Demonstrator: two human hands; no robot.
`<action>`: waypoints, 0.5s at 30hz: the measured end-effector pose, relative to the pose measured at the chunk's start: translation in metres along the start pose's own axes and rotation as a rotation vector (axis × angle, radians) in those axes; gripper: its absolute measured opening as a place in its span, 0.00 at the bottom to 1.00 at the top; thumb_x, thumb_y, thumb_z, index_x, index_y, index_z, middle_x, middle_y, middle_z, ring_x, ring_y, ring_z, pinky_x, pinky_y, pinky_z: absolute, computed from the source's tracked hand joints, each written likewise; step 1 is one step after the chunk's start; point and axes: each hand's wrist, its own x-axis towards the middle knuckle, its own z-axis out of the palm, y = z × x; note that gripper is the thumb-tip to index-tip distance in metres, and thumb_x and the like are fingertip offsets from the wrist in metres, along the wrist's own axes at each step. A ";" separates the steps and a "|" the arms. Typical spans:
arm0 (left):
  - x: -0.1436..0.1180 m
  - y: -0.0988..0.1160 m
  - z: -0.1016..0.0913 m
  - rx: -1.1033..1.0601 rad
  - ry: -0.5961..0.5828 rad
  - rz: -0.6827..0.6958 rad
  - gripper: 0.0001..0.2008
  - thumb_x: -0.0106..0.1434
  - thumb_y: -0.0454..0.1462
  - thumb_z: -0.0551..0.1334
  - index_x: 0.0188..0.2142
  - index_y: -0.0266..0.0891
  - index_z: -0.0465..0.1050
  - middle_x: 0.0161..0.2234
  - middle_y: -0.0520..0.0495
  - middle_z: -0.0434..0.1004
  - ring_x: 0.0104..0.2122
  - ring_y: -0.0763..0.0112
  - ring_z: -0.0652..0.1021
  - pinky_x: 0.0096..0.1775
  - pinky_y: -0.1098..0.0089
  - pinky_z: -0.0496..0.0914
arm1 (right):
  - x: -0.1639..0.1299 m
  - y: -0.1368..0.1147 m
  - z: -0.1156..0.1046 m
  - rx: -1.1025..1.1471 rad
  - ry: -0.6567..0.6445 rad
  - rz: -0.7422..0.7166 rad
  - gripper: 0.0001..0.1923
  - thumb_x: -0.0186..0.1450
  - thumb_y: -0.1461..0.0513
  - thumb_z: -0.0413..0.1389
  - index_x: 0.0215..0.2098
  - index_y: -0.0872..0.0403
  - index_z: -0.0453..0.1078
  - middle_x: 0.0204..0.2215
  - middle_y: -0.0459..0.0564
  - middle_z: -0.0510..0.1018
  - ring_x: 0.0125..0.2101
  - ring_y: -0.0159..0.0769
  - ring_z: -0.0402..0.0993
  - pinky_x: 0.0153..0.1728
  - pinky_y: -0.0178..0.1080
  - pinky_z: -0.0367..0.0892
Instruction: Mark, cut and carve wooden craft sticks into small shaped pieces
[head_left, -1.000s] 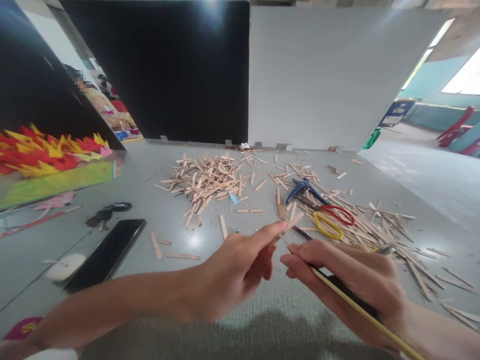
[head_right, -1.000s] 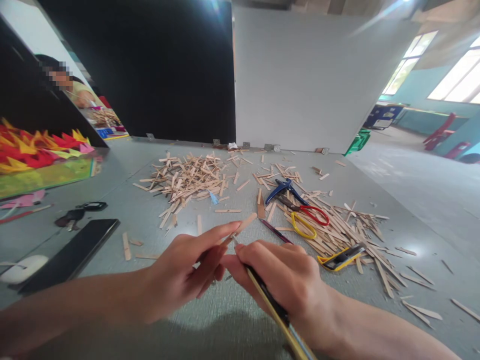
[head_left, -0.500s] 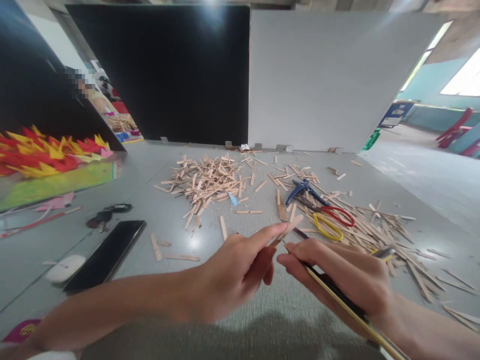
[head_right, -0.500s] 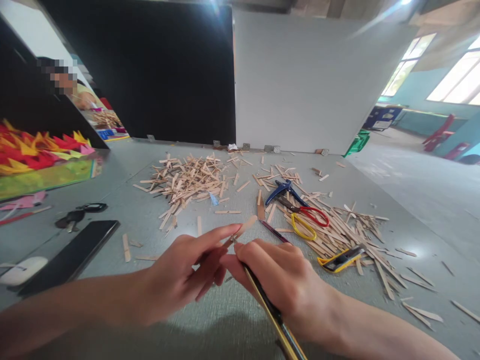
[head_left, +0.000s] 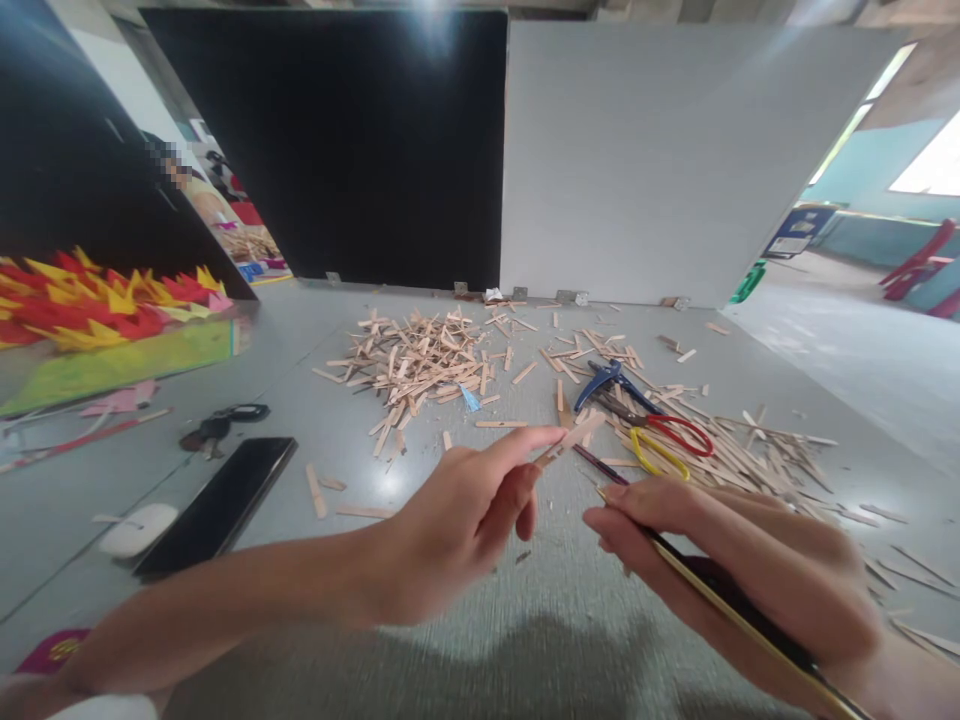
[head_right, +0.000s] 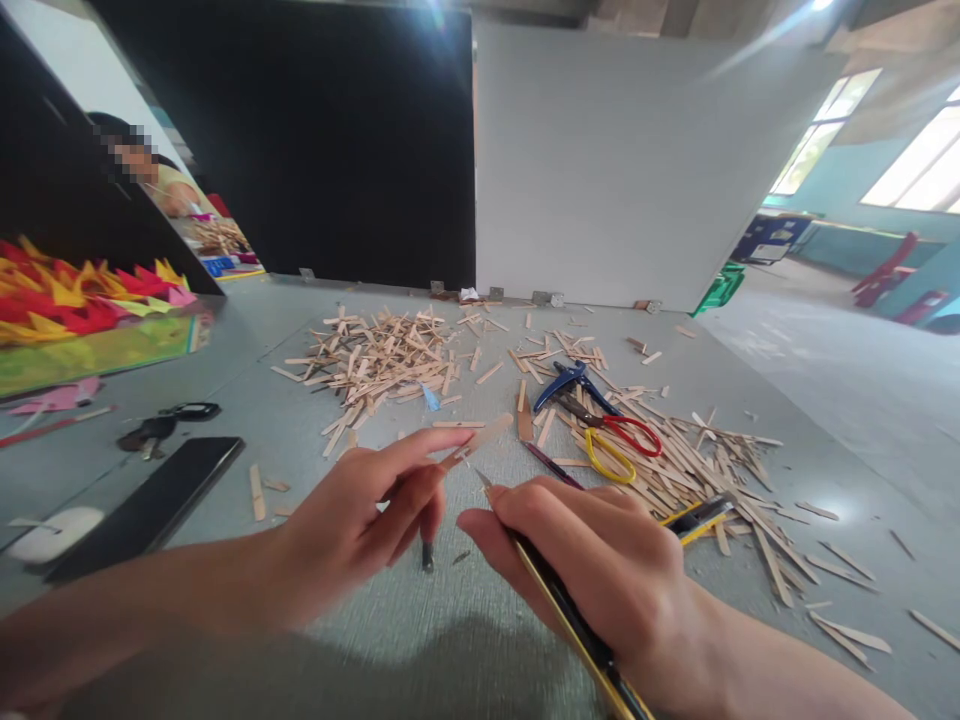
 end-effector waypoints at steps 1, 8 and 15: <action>0.000 0.001 0.000 -0.027 -0.009 -0.027 0.19 0.81 0.39 0.49 0.66 0.38 0.67 0.25 0.57 0.73 0.20 0.78 0.68 0.25 0.77 0.65 | 0.001 -0.001 0.000 0.017 0.035 -0.005 0.07 0.77 0.64 0.58 0.39 0.49 0.71 0.31 0.45 0.84 0.22 0.31 0.78 0.24 0.32 0.73; 0.003 0.007 -0.002 -0.201 -0.036 -0.145 0.18 0.81 0.45 0.51 0.54 0.38 0.74 0.27 0.55 0.74 0.17 0.81 0.68 0.21 0.79 0.64 | 0.003 -0.003 0.001 0.065 0.095 0.012 0.11 0.72 0.69 0.62 0.50 0.50 0.74 0.36 0.46 0.86 0.28 0.32 0.85 0.33 0.30 0.80; 0.004 0.008 -0.003 -0.204 -0.055 -0.154 0.19 0.81 0.47 0.51 0.45 0.37 0.74 0.26 0.54 0.74 0.18 0.80 0.67 0.22 0.79 0.65 | 0.004 -0.001 0.002 0.008 0.097 -0.017 0.09 0.73 0.69 0.61 0.48 0.49 0.74 0.35 0.45 0.86 0.27 0.32 0.84 0.29 0.30 0.79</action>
